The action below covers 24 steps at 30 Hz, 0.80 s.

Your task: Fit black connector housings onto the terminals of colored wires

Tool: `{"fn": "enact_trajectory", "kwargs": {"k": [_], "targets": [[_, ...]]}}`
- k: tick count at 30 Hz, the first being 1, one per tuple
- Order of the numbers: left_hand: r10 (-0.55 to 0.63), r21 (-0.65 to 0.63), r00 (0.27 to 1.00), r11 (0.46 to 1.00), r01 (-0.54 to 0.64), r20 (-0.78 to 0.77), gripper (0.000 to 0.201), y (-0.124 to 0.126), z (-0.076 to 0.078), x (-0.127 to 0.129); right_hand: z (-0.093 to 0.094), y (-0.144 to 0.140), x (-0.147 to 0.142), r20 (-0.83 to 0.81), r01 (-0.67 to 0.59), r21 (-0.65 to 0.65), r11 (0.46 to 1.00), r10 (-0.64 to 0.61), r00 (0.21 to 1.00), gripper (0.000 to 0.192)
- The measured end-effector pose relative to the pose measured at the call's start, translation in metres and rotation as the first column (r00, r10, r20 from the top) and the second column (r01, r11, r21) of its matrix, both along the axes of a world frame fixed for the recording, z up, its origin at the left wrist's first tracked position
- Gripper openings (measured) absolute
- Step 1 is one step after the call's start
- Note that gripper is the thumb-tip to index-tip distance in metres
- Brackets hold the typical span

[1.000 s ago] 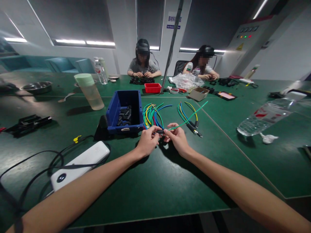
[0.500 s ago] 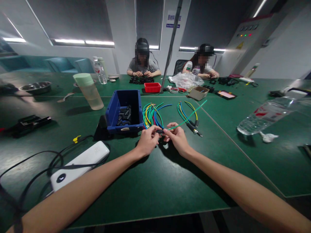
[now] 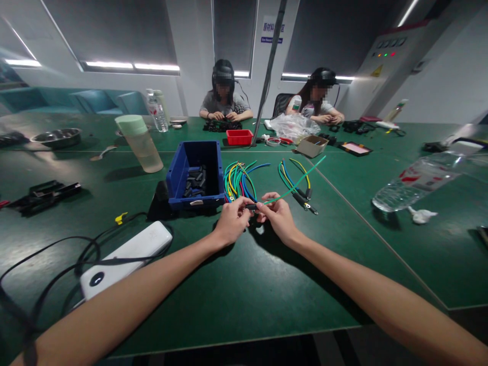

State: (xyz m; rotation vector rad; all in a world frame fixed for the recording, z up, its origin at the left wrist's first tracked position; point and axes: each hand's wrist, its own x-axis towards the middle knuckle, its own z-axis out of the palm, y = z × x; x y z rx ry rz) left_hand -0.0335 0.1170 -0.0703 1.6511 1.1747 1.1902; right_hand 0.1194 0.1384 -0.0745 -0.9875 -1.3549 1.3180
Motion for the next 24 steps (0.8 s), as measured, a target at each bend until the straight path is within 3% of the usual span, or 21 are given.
{"fn": "enact_trajectory", "kwargs": {"k": [24], "targets": [[-0.005, 0.01, 0.999, 1.0, 0.006, -0.048, 0.021, 0.0, -0.0005, -0.0002, -0.0006, 0.0001, -0.0003, -0.01, 0.003, 0.007, 1.0, -0.003, 1.0, 0.04]]}}
